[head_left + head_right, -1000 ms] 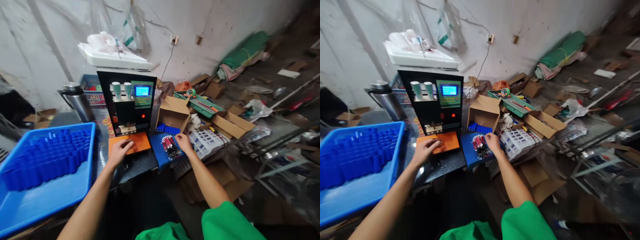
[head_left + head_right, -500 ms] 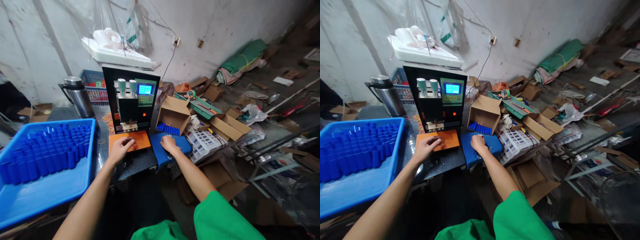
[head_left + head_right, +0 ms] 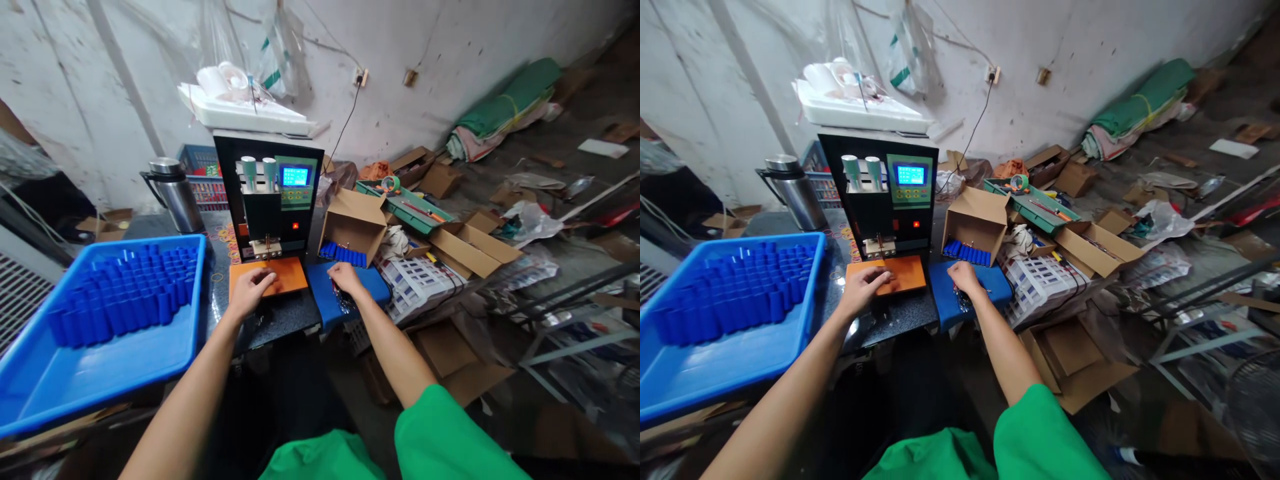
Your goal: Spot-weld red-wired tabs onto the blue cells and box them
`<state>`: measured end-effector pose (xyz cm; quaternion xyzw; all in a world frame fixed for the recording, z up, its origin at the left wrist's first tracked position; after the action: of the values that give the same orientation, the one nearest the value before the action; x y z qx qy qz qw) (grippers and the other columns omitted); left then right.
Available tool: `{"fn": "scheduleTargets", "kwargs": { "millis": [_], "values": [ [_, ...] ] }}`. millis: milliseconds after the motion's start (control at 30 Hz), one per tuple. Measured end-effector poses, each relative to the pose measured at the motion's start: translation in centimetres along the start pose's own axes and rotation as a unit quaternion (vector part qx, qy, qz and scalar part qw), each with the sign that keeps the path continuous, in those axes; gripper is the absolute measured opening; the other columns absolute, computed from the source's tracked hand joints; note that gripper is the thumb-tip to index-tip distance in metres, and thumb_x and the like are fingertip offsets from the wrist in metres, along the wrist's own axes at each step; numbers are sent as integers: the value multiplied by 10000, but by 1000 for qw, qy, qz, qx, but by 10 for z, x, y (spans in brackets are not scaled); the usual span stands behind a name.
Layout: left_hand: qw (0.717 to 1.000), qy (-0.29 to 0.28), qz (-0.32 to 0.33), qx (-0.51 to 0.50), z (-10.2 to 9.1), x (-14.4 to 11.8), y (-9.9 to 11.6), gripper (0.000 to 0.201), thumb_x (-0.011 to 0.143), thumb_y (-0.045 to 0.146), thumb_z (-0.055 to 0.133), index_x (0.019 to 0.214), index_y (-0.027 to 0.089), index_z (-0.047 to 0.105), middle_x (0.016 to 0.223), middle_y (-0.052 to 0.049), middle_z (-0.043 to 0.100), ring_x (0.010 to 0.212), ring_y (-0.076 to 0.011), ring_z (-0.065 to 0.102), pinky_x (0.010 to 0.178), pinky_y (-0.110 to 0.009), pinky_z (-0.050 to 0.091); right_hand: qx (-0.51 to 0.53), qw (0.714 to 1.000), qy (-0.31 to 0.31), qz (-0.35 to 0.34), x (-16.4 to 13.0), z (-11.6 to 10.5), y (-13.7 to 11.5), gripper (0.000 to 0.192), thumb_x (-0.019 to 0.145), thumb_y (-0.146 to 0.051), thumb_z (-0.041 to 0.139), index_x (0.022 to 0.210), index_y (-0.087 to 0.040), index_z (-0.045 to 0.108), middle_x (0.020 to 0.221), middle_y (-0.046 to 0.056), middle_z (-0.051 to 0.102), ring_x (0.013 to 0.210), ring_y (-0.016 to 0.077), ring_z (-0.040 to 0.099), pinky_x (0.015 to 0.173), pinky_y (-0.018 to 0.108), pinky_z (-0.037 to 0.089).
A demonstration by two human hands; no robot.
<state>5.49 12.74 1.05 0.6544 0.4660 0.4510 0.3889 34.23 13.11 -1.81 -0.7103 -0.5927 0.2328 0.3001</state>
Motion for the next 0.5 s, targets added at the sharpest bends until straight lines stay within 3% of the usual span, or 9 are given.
{"fn": "scheduleTargets", "kwargs": {
  "millis": [67,200,333,500],
  "values": [
    [1000,5,0,-4,0,-1,1,577,710,660,681,943,133,717,921,-108,762,873,-268,697,856,-370,538,186,982,29,-4,-1,-8,4,192,822,-320,588,709,-168,619,554,-15,577,567,128,571,566,216,425],
    [1000,9,7,-1,0,-2,0,547,728,627,685,953,129,720,930,-107,760,867,-256,701,858,-366,541,443,895,41,18,-10,-12,3,307,736,-461,697,758,-191,552,486,-92,413,420,62,354,404,172,249],
    [999,38,17,-2,9,-14,6,523,745,607,681,958,133,733,944,-107,759,876,-253,702,858,-372,544,547,836,55,-4,-26,-11,-19,385,659,-487,776,758,-191,551,529,-85,430,451,50,349,383,154,214],
    [999,15,18,-33,44,-45,26,463,776,558,677,982,149,745,972,-101,758,910,-245,699,882,-375,534,590,806,42,-30,-50,0,-50,357,663,-452,790,765,-189,571,598,-65,469,507,55,404,397,149,254]
  ]
}}
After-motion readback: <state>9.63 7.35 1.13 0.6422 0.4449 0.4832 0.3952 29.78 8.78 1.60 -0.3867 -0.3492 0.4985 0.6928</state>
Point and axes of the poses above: each hand's wrist, its own x-axis towards the middle knuckle, its own z-axis out of the palm, y = z × x, the point moved 6 cm from there along x, towards the middle knuckle
